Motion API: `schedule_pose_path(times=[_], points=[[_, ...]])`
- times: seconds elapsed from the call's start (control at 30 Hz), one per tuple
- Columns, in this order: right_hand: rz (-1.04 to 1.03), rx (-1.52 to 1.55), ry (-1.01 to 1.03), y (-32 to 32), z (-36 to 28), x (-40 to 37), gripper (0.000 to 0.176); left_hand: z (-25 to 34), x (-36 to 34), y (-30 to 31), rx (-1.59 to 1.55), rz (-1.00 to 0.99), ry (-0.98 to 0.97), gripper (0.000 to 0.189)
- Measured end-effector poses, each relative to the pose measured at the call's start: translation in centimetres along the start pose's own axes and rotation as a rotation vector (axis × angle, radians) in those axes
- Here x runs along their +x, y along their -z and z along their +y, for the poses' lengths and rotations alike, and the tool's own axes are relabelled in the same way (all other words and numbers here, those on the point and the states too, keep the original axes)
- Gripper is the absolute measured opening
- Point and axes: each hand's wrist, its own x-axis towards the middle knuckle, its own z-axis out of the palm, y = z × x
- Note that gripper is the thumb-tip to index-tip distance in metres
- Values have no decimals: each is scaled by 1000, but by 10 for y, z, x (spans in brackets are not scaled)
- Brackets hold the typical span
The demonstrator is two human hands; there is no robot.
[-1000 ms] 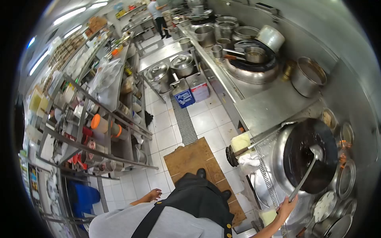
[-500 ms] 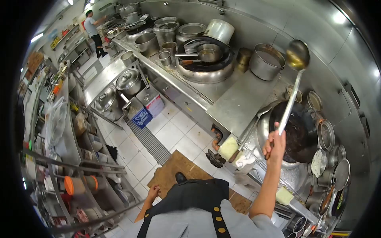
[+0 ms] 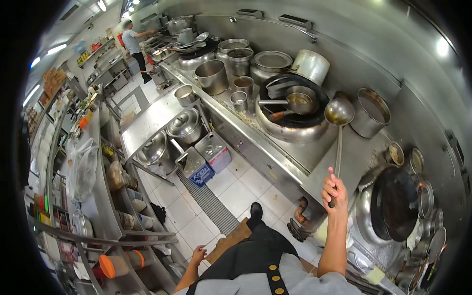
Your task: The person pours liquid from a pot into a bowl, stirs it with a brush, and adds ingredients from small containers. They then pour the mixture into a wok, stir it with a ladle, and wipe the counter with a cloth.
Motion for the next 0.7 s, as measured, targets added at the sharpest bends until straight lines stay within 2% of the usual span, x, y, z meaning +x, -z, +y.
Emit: schedule_pose_path(times=[0.03,0.07,0.17,0.23,0.3,0.37,0.43,0.57,0.7], points=[[31,-110,57,-6,2,23,22,10,11,2,42,-16,9,44],[-30,-202,80,-9,1,52,23,19,19,4,111,-8,74,45],[-98,-217,71,-74,4,131,27,82,19,5,171,0,33,40],[-85,-218,35,-101,10,195,28,104,37,11,121,2,28,42],[-122,-302,5,-108,15,261,22,136,59,18,26,-30,155,44],[-141,-335,-26,-120,22,312,16,176,78,24,80,1,112,45],[-92,-396,-72,-130,32,360,12,192,107,25,-176,121,59,43],[-73,-672,-51,-141,56,456,14,236,158,22,-207,132,32,42],[19,-824,20,-172,80,518,14,269,220,28,-157,69,7,40]])
